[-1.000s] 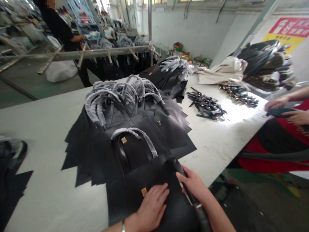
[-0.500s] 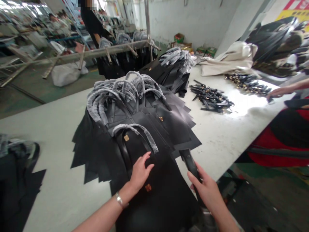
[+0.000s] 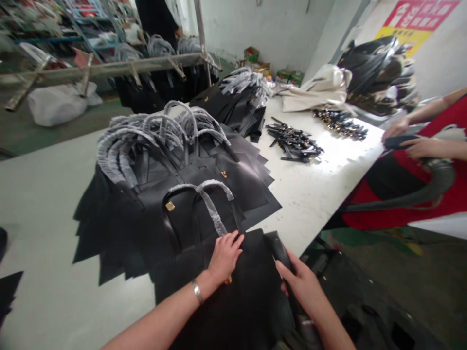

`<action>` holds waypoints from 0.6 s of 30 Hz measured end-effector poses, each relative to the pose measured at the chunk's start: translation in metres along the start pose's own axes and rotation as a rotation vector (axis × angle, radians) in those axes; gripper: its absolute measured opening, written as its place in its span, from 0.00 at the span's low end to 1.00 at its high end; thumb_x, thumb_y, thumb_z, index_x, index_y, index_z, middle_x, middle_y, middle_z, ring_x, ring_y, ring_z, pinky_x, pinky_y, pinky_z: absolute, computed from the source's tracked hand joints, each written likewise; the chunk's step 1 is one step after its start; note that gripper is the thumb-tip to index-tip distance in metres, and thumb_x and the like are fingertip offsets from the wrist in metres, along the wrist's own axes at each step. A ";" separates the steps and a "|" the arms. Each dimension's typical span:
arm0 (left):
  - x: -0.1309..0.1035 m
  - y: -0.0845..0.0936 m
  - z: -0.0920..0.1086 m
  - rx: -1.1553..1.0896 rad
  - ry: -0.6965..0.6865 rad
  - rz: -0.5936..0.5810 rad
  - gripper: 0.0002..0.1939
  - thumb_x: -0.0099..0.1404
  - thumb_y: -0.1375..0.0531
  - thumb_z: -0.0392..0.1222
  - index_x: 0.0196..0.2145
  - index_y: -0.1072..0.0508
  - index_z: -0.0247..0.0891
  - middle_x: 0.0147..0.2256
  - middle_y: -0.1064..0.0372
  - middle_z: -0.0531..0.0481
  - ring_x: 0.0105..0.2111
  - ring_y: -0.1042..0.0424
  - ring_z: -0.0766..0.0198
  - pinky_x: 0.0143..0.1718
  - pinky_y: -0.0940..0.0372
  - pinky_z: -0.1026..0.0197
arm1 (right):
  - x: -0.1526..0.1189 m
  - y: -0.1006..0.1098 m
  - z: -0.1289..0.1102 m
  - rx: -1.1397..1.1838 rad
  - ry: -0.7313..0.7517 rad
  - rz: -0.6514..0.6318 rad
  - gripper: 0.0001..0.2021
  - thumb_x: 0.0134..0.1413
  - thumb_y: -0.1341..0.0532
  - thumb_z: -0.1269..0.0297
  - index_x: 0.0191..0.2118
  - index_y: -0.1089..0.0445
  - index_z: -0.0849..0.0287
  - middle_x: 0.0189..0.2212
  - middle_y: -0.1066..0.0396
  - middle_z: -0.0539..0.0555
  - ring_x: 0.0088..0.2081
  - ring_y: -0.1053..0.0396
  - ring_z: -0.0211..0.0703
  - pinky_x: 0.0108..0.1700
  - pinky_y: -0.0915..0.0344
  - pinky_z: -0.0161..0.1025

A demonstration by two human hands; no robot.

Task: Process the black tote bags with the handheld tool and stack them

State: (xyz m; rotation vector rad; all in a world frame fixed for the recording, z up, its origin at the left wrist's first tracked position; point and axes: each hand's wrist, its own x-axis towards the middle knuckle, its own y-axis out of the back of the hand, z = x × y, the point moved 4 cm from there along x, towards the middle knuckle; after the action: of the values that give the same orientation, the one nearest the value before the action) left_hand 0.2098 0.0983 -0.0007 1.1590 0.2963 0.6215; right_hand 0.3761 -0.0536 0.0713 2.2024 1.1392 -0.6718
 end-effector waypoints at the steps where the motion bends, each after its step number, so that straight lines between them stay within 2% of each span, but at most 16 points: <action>1: -0.001 0.000 0.000 0.008 -0.010 0.005 0.22 0.69 0.40 0.38 0.59 0.34 0.41 0.59 0.37 0.42 0.55 0.37 0.52 0.54 0.38 0.46 | 0.006 -0.004 0.000 0.005 -0.008 -0.034 0.40 0.45 0.35 0.47 0.62 0.41 0.61 0.18 0.34 0.44 0.17 0.36 0.39 0.19 0.40 0.34; 5: -0.002 0.002 0.000 0.002 -0.029 0.015 0.20 0.69 0.41 0.38 0.57 0.32 0.43 0.59 0.36 0.44 0.54 0.37 0.53 0.53 0.38 0.47 | 0.029 -0.018 -0.012 0.001 -0.046 -0.100 0.29 0.50 0.36 0.51 0.56 0.36 0.56 0.24 0.32 0.46 0.17 0.35 0.36 0.17 0.40 0.32; 9: -0.001 0.003 0.000 -0.029 -0.002 0.023 0.21 0.68 0.39 0.37 0.57 0.32 0.43 0.59 0.36 0.45 0.54 0.37 0.53 0.54 0.38 0.47 | 0.037 -0.020 -0.030 -0.026 -0.053 -0.117 0.23 0.52 0.36 0.53 0.52 0.33 0.54 0.25 0.32 0.46 0.17 0.34 0.35 0.18 0.38 0.31; 14: 0.000 0.003 -0.003 -0.123 0.059 0.020 0.24 0.66 0.37 0.37 0.58 0.35 0.40 0.58 0.35 0.45 0.54 0.37 0.53 0.56 0.39 0.47 | 0.034 -0.018 -0.028 -0.082 -0.060 -0.160 0.22 0.50 0.35 0.51 0.49 0.31 0.56 0.24 0.32 0.46 0.16 0.34 0.36 0.17 0.39 0.32; 18: 0.001 0.005 -0.005 -0.218 0.089 0.013 0.25 0.65 0.38 0.34 0.59 0.36 0.38 0.58 0.35 0.44 0.55 0.37 0.52 0.56 0.40 0.46 | 0.041 -0.021 -0.030 -0.159 0.053 -0.041 0.28 0.54 0.39 0.49 0.58 0.35 0.57 0.22 0.31 0.46 0.19 0.32 0.40 0.20 0.36 0.35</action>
State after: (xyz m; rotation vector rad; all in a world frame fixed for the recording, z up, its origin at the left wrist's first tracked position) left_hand 0.2062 0.1040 0.0016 0.9264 0.2893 0.7005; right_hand 0.3845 -0.0002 0.0610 2.0788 1.2243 -0.5241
